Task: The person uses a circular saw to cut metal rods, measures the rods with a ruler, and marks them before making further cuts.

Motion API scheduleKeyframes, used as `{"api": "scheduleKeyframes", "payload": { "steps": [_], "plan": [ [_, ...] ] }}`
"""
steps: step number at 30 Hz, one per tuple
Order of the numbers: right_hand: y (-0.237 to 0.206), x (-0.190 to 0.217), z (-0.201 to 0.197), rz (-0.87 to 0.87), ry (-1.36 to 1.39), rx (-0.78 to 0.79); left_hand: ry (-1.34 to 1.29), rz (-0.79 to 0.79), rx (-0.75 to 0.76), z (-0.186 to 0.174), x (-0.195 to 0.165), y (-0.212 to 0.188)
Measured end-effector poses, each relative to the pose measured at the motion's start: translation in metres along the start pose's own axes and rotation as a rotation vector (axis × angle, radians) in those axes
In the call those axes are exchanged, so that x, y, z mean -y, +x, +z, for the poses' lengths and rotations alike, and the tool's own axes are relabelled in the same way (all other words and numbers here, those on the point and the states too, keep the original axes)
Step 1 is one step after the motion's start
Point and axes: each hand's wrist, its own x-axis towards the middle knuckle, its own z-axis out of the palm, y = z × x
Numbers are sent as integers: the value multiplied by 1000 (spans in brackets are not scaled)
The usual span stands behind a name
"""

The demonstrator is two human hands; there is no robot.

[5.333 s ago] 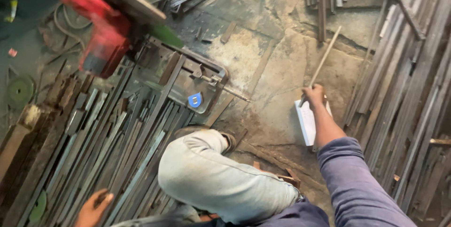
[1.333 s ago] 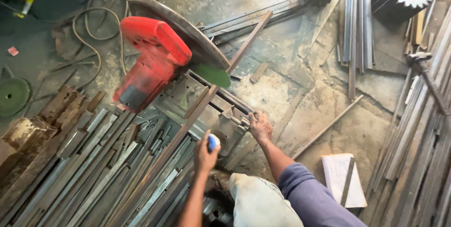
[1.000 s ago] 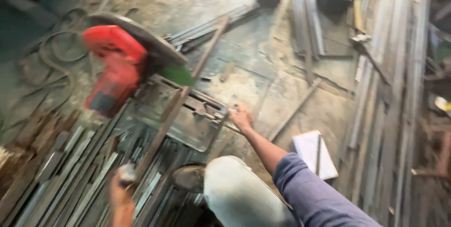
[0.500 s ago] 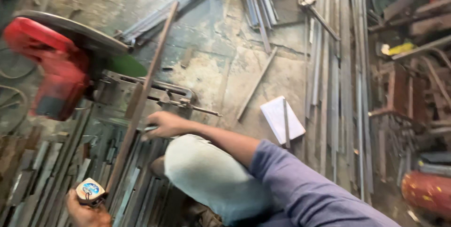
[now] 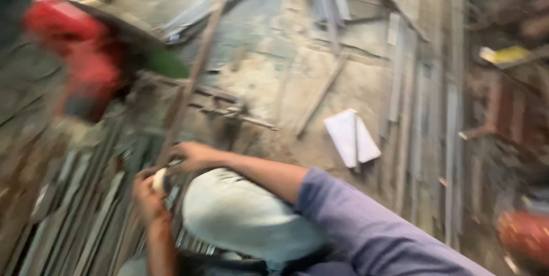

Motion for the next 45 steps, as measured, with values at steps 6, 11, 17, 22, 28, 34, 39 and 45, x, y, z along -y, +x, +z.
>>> {"api": "scheduleKeyframes", "payload": {
  "steps": [6,11,17,22,28,34,39,45],
  "plan": [
    [24,-20,-12,-37,-391,-31,367,308,-53,26,8,27],
    [55,-24,-21,157,27,147,385,400,-278,6,-28,30],
    [87,-50,-13,228,-36,357,7,-11,-32,-19,-33,16],
    [103,-46,-4,118,-429,525,140,147,-93,-23,-6,14],
    [88,-38,-2,163,-171,420,224,170,-204,-16,-6,13],
    [88,-43,1,198,-160,350,376,81,-61,-15,-4,9],
    [89,-39,7,205,-144,323,356,239,-78,-14,-2,8],
    [98,-36,-3,203,-135,314,386,288,-131,-16,-6,8]
  ]
}}
